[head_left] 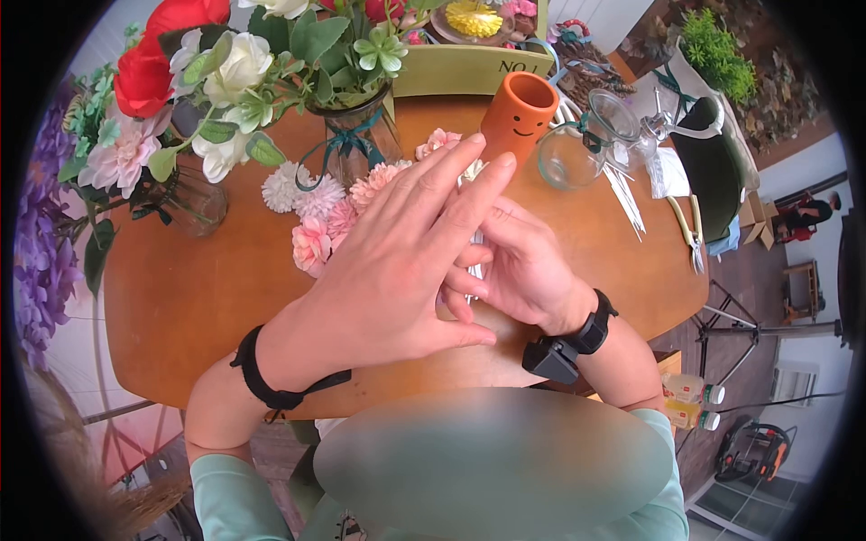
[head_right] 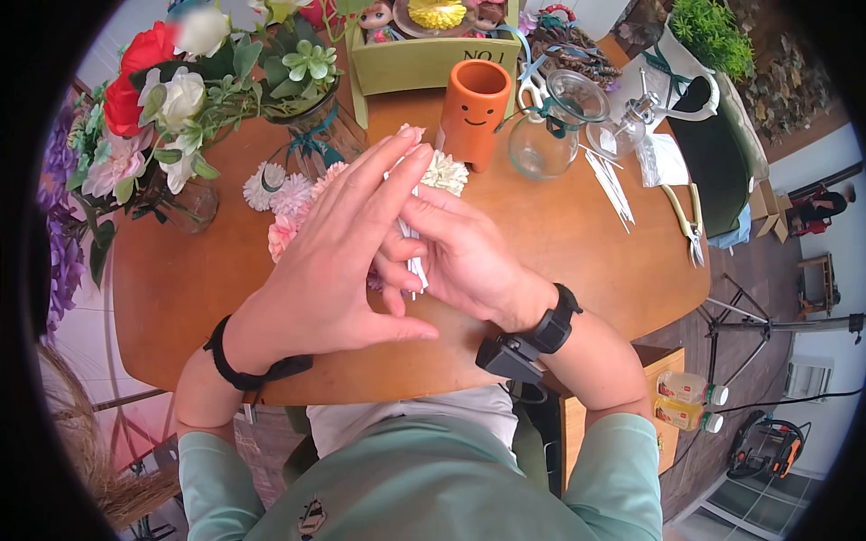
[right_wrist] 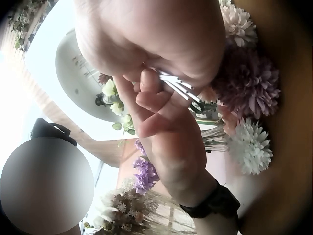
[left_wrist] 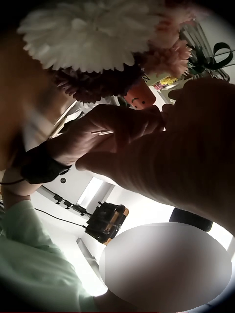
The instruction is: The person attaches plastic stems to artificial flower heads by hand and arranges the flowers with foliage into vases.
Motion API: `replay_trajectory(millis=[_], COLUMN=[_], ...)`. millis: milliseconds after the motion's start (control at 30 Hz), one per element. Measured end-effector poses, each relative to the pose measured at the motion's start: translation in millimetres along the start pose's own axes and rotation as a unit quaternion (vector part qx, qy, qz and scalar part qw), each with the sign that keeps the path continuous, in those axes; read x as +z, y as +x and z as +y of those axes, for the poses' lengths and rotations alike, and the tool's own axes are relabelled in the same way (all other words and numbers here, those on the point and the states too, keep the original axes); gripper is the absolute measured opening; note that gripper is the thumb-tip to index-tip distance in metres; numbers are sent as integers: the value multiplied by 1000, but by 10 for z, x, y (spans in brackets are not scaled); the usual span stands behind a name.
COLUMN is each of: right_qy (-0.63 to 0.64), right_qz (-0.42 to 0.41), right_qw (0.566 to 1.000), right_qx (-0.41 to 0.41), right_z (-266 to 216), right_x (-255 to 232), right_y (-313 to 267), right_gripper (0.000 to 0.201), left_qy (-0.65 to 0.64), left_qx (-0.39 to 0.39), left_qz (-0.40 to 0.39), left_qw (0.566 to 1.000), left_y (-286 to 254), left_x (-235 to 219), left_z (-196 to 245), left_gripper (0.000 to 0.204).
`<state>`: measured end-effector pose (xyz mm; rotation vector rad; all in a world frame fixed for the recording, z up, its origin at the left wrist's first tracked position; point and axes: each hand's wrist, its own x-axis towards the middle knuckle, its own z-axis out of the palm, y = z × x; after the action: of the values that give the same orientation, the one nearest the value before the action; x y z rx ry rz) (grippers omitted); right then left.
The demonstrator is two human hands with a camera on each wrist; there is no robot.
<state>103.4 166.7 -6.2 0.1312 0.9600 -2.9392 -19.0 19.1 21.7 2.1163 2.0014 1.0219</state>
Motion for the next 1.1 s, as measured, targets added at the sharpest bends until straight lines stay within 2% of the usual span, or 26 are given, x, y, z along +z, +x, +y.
replay_trajectory(millis=[67,133,267,367,467,567,667,733,767,833,867,933,1100], right_qy=[17,20,5,15,50,86,50,-39,-38,-161,-161,-251,-275], right_qz=[19,-25,-4,10,-21,-60,-17,6,4,-13,-14,6,38], right_qw=[1000,999,1000,999,998,993,998,998,999,986,986,967,959], right_qx=[-4,24,20,27,45,53,19,-39,-38,-43,-43,-32,-55], right_z=[-3,-3,16,5,36,35,-6,-6,6,14,-2,-27,-9], right_x=[5,-49,-10,-18,-108,-122,30,99,70,-36,-58,-86,-73], right_y=[8,22,13,13,39,53,49,57,68,87,79,59,63], right_gripper=[30,28,31,33,34,30,28,26,26,33,33,33,26], left_qy=[3,-18,-12,17,35,23,42,49,55,46,36,47,59], left_qx=[4,8,6,14,40,35,22,17,13,-4,-20,-19,-10], left_qz=[49,46,16,32,68,73,86,89,93,92,91,86,80], left_qw=[999,999,1000,999,996,996,995,995,994,995,995,995,995], left_y=[1,-1,1,29,12,18,12,12,13,18,18,8,14], left_x=[72,77,-14,1,66,28,15,-26,-53,-124,-146,-159,-146], left_z=[-24,-73,-28,-17,-115,-119,-142,-155,-156,-138,-135,-149,-155], left_gripper=[123,122,117,110,100,93,94,94,95,93,90,91,94])
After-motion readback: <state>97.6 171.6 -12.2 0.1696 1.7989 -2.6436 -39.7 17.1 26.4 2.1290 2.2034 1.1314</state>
